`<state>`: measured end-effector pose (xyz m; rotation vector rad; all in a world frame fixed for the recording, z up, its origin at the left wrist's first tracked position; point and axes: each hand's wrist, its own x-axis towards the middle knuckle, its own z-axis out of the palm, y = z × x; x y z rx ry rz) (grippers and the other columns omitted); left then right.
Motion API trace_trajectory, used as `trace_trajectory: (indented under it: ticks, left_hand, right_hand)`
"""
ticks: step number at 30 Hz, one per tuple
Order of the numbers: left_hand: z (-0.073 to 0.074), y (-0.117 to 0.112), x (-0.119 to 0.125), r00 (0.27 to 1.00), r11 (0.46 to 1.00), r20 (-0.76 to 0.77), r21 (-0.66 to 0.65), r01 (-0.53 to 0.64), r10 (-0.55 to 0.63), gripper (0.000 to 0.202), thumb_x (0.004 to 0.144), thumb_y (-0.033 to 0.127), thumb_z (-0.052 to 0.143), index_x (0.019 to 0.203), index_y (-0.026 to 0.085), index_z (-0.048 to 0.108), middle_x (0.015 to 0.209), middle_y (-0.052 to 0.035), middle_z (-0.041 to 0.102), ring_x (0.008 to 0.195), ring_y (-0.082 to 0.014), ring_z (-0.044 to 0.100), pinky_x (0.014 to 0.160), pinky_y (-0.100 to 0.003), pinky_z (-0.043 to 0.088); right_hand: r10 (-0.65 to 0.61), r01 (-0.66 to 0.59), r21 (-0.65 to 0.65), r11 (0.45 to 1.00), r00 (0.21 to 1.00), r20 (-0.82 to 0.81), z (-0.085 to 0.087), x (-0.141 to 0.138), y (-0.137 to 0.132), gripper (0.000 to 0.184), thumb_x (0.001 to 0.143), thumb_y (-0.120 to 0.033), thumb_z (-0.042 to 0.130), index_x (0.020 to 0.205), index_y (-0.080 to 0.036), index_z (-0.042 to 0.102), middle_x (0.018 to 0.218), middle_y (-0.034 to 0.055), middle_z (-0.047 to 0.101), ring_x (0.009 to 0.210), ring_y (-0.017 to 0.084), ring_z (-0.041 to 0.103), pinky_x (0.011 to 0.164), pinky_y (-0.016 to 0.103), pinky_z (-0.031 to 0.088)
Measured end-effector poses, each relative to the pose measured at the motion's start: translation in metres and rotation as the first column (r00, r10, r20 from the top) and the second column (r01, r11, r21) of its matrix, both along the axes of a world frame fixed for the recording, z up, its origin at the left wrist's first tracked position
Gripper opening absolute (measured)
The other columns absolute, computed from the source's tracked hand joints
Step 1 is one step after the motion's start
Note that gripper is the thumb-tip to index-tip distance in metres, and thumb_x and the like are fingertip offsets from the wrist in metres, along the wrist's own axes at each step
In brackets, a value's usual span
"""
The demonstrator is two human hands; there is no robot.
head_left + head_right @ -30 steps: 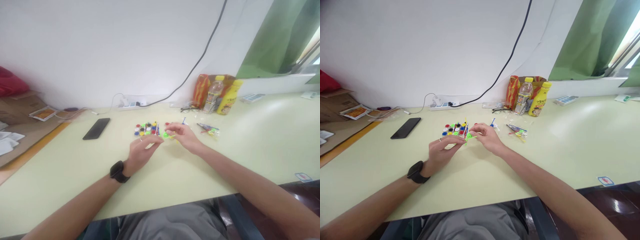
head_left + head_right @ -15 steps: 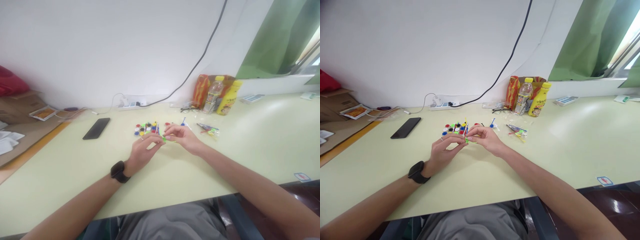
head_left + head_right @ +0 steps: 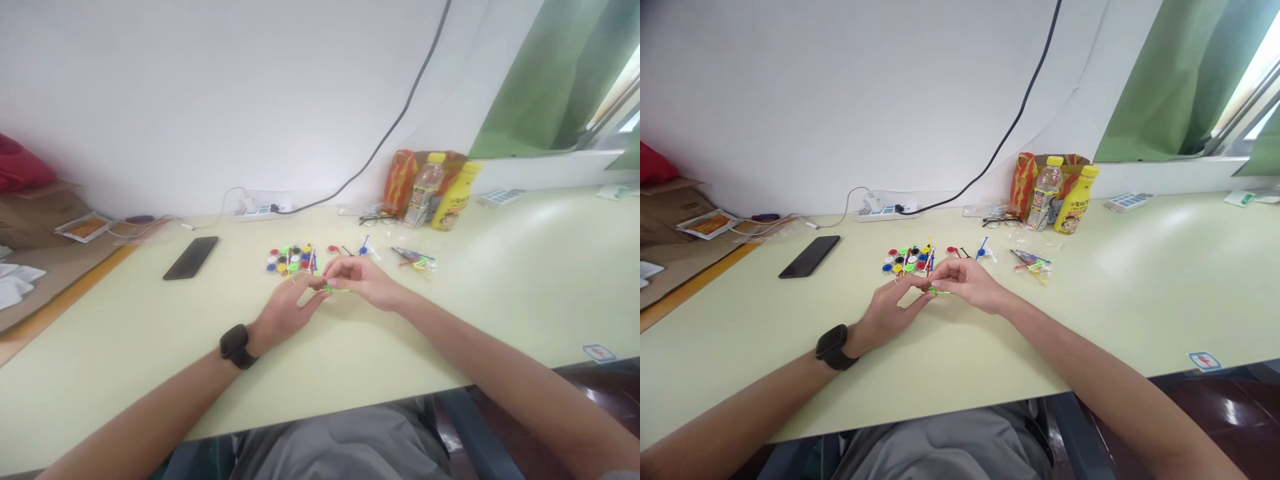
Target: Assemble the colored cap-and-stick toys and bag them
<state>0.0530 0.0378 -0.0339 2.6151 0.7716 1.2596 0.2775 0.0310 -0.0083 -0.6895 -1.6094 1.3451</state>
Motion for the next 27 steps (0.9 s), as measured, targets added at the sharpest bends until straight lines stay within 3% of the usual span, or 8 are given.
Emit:
trace_trajectory:
  ticks: [3,5,7,9,10,14,20,27]
  left_hand:
    - [0.004,0.001,0.001,0.998,0.999,0.055,-0.011,-0.043,0.044,0.022,0.100,0.021,0.070,0.123,0.023,0.069,0.094,-0.0012,0.077,0.086,-0.0156,0.074,0.084,-0.029,0.057]
    - [0.008,0.001,0.000,0.998,0.996,0.047,-0.075,-0.043,0.047,0.019,0.102,0.023,0.067,0.121,0.023,0.071,0.095,-0.0015,0.076,0.085,-0.0151,0.072,0.084,-0.028,0.056]
    - [0.010,0.000,-0.001,1.000,0.982,0.007,-0.187,0.007,-0.005,0.021,0.104,0.025,0.063,0.124,0.024,0.072,0.096,-0.0022,0.076,0.085,-0.0154,0.071,0.085,-0.029,0.055]
    - [0.011,-0.001,-0.003,0.997,0.946,-0.015,-0.319,0.066,-0.075,0.029,0.106,0.029,0.060,0.133,0.025,0.070,0.094,-0.0023,0.074,0.084,-0.0155,0.069,0.082,-0.029,0.055]
    - [0.010,-0.002,-0.003,0.995,0.920,-0.016,-0.382,0.085,-0.099,0.032,0.107,0.031,0.059,0.137,0.025,0.068,0.091,-0.0018,0.073,0.081,-0.0152,0.068,0.078,-0.028,0.054]
    - [0.007,-0.004,-0.001,0.992,0.846,-0.035,-0.527,0.085,-0.121,0.033,0.108,0.037,0.056,0.136,0.025,0.068,0.082,-0.0003,0.070,0.072,-0.0141,0.064,0.067,-0.025,0.051]
    - [0.006,-0.001,0.001,0.979,0.928,-0.166,-0.369,0.047,-0.115,0.024,0.105,0.034,0.060,0.124,0.026,0.072,0.097,-0.0045,0.074,0.094,-0.0212,0.069,0.084,-0.034,0.056]
    - [0.008,-0.001,0.001,0.974,0.958,-0.194,-0.279,0.061,-0.119,0.018,0.106,0.029,0.059,0.113,0.024,0.075,0.100,-0.0065,0.073,0.102,-0.0241,0.066,0.092,-0.040,0.056]
  right_hand:
    - [-0.128,0.124,0.087,0.989,0.991,0.048,0.005,0.007,0.006,0.029,0.095,-0.051,0.070,0.093,-0.022,0.072,0.102,0.0063,0.071,0.100,0.023,0.066,0.093,0.040,0.053]
    - [-0.330,0.293,0.243,0.925,0.935,0.129,0.003,0.018,0.014,0.024,0.101,-0.045,0.062,0.096,-0.022,0.070,0.100,0.0070,0.071,0.099,0.024,0.066,0.091,0.040,0.052]
    - [-0.585,0.418,0.504,0.756,0.776,0.235,-0.003,0.031,0.024,0.017,0.102,-0.033,0.057,0.095,-0.022,0.068,0.099,0.0088,0.070,0.097,0.025,0.063,0.090,0.042,0.050]
    - [-0.733,0.380,0.694,0.612,0.601,0.318,-0.011,0.042,0.033,0.015,0.100,-0.021,0.055,0.094,-0.021,0.068,0.099,0.0107,0.070,0.100,0.028,0.059,0.094,0.044,0.047]
    - [-0.767,0.348,0.740,0.576,0.542,0.342,-0.015,0.046,0.036,0.016,0.099,-0.017,0.054,0.095,-0.020,0.069,0.099,0.0113,0.070,0.102,0.029,0.058,0.094,0.045,0.046]
    - [-0.722,0.161,0.771,0.616,0.507,0.471,-0.023,0.050,0.038,0.023,0.097,-0.011,0.054,0.102,-0.020,0.074,0.104,0.0110,0.071,0.107,0.029,0.054,0.095,0.044,0.045]
    - [-0.629,-0.038,0.706,0.707,0.424,0.652,-0.022,0.043,0.033,0.015,0.095,-0.015,0.063,0.094,-0.020,0.076,0.105,0.0126,0.069,0.107,0.032,0.052,0.090,0.047,0.040]
    - [-0.563,-0.064,0.646,0.761,0.431,0.705,-0.020,0.040,0.027,0.012,0.095,-0.012,0.061,0.091,-0.021,0.068,0.099,0.0100,0.069,0.106,0.029,0.053,0.088,0.043,0.038]
